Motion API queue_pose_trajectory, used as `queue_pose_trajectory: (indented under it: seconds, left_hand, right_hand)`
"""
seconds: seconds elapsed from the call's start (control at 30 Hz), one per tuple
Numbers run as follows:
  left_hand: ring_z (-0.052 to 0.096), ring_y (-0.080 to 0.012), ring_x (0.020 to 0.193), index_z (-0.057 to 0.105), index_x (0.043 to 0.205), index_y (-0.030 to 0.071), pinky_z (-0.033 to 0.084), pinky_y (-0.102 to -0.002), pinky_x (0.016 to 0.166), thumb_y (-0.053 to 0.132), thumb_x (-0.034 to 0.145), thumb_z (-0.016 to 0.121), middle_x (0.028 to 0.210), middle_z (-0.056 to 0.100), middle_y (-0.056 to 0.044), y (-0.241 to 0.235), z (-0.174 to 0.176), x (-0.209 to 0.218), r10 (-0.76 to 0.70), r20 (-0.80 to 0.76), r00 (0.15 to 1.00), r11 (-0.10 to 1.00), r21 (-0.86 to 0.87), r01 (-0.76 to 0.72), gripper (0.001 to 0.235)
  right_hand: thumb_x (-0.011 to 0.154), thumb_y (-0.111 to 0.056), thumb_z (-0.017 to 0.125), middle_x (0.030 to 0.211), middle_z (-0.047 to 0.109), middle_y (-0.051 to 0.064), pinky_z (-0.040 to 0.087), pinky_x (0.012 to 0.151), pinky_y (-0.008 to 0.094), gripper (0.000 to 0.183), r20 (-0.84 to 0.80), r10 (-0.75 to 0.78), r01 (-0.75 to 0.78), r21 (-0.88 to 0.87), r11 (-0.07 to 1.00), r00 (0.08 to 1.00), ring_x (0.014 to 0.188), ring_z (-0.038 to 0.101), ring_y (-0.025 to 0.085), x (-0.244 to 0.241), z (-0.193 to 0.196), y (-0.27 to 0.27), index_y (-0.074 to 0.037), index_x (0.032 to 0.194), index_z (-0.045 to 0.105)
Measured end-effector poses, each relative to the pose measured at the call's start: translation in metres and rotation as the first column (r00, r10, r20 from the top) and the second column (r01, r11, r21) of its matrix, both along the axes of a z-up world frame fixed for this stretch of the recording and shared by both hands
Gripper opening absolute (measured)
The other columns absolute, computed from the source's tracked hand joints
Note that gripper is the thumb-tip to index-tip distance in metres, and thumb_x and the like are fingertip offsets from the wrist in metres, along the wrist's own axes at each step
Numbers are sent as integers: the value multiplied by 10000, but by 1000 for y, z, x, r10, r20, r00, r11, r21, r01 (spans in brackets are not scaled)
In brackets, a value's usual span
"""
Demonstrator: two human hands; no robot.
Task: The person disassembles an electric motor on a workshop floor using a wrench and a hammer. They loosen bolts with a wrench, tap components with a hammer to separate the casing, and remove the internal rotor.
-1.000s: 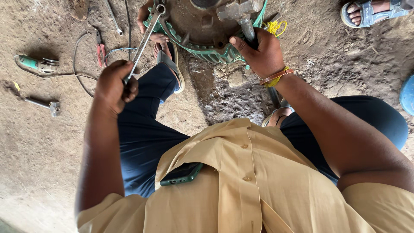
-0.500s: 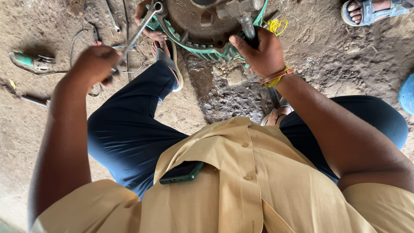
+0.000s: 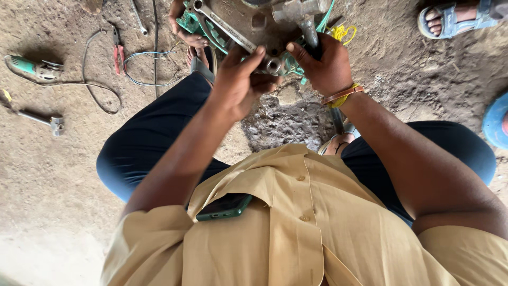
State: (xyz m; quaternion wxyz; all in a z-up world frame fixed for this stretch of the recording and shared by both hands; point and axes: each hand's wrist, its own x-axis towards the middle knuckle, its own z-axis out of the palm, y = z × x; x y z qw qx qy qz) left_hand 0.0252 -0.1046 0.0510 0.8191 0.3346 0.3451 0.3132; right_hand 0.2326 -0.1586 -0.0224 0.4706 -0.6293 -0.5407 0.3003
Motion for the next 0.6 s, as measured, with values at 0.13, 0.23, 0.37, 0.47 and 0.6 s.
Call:
queue_pose_trajectory:
  seconds: [0.13, 0.23, 0.37, 0.47, 0.6]
  left_hand:
    - [707, -256, 633, 417, 1249, 12, 577, -344, 497, 179, 1014, 624, 936, 713, -234, 0, 1, 21, 161, 45, 986, 986, -57, -159, 355]
    - [706, -250, 615, 414, 1258, 22, 564, -331, 471, 161, 1017, 624, 923, 696, -221, -10, 11, 19, 91, 103, 990, 996, 14, -93, 349]
    - [688, -243, 535, 451, 1223, 11, 564, -342, 433, 189, 1026, 614, 901, 705, -197, -27, 20, 0, -87, -9, 996, 994, 72, 87, 311]
    - [640, -211, 513, 494, 1171, -2, 537, -338, 426, 179, 1032, 642, 868, 703, -189, -34, 19, -23, -157, -161, 974, 980, 94, 173, 272]
    - [655, -161, 670, 604, 1143, -22, 528, -316, 565, 194, 1037, 648, 905, 725, -131, -44, 9, -81, -361, -319, 876, 882, 187, 432, 245]
  right_hand:
    - [1036, -397, 778, 676, 631, 19, 434, 478, 281, 412, 12, -7, 6, 40, 999, 1000, 559, 557, 88, 0, -1, -1, 0, 973, 690]
    - [1032, -407, 779, 674, 635, 20, 444, 488, 280, 414, -4, -8, 8, 24, 1000, 1000, 563, 562, 87, -1, -2, 0, -4, 979, 695]
    - [1061, -406, 773, 700, 640, 25, 445, 500, 289, 406, 64, 12, -17, 85, 996, 998, 568, 562, 96, 1, -5, -4, -13, 990, 703]
    - [1039, -415, 775, 668, 624, 24, 456, 488, 279, 412, 51, 15, -16, 20, 1000, 999, 543, 563, 90, 4, -5, 0, -19, 961, 696]
    - [1051, -429, 771, 683, 620, 17, 450, 489, 277, 440, 48, 31, -34, 68, 997, 998, 555, 562, 92, 6, -10, -1, -24, 918, 661]
